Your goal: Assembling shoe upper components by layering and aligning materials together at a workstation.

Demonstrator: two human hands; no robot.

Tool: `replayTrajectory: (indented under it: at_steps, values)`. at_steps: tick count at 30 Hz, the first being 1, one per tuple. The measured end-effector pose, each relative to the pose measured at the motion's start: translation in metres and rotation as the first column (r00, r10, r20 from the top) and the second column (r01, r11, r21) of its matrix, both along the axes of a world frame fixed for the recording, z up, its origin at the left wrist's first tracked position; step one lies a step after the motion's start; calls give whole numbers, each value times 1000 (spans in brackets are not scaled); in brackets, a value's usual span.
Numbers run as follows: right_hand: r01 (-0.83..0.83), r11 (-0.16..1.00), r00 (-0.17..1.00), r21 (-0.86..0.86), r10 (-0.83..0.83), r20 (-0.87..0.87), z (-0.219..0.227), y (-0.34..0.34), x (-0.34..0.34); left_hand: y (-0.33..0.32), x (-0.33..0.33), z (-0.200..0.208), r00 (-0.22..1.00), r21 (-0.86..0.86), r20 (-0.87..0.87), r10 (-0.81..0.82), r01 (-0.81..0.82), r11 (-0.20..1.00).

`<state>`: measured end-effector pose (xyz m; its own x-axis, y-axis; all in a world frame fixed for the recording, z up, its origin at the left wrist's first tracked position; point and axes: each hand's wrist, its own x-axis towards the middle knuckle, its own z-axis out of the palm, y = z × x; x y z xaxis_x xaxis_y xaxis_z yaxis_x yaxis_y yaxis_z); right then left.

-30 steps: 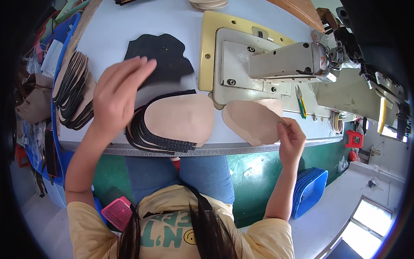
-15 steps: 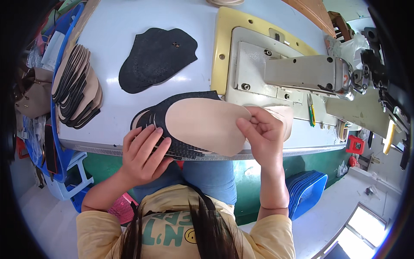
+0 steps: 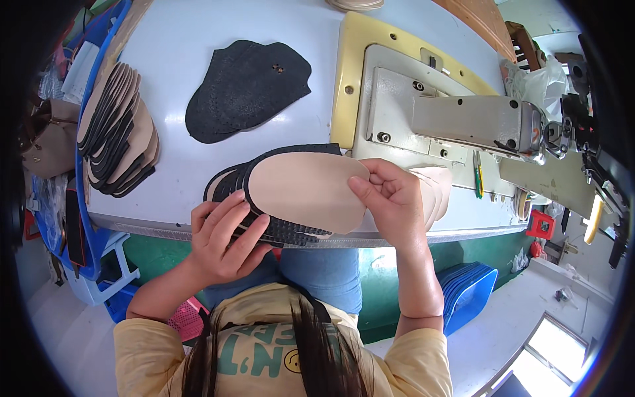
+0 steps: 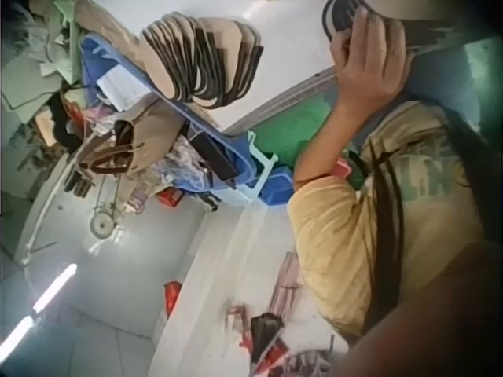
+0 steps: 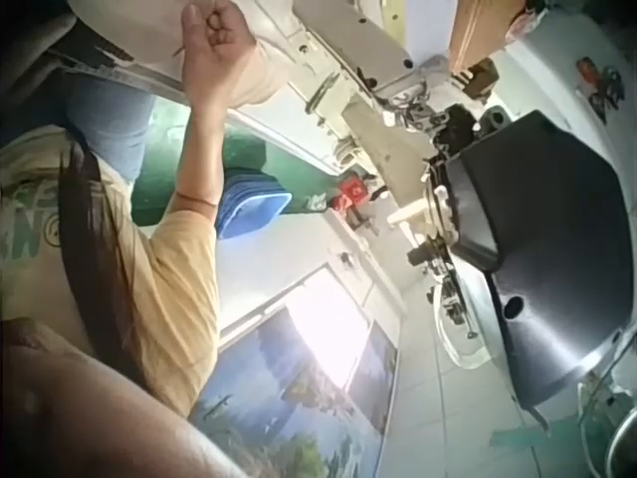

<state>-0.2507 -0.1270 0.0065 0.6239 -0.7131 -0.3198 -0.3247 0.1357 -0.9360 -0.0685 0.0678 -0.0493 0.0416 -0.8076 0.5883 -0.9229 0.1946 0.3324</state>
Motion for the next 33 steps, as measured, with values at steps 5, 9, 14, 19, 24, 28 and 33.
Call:
replayTrajectory:
  at_steps: [5,9,14,19,24,28,33]
  values:
    - [5,1000,999,-12,-5,-32,1,0,3,-3,0,6,1000,32,23,1,-1,999]
    - [49,998,999,43,-50,18,-4,0,4,-5,0,6,998,50,58,5,-8,999]
    - [-187,682,932,-707,-103,-347,3,19,7,-3,-1,2,997,78,81,9,-16,997]
    - [-468,291,874,-834,290,-389,-7,49,14,-3,-6,9,983,196,182,34,-70,978]
    - [-526,406,844,-747,357,-401,-18,42,8,-14,8,20,993,252,99,-59,32,967]
    - [-484,428,860,-763,395,-324,-16,34,0,-23,22,23,989,213,120,-86,59,975]
    - [-285,453,908,-845,409,-87,-31,39,-8,-24,38,65,946,357,-291,-145,248,900]
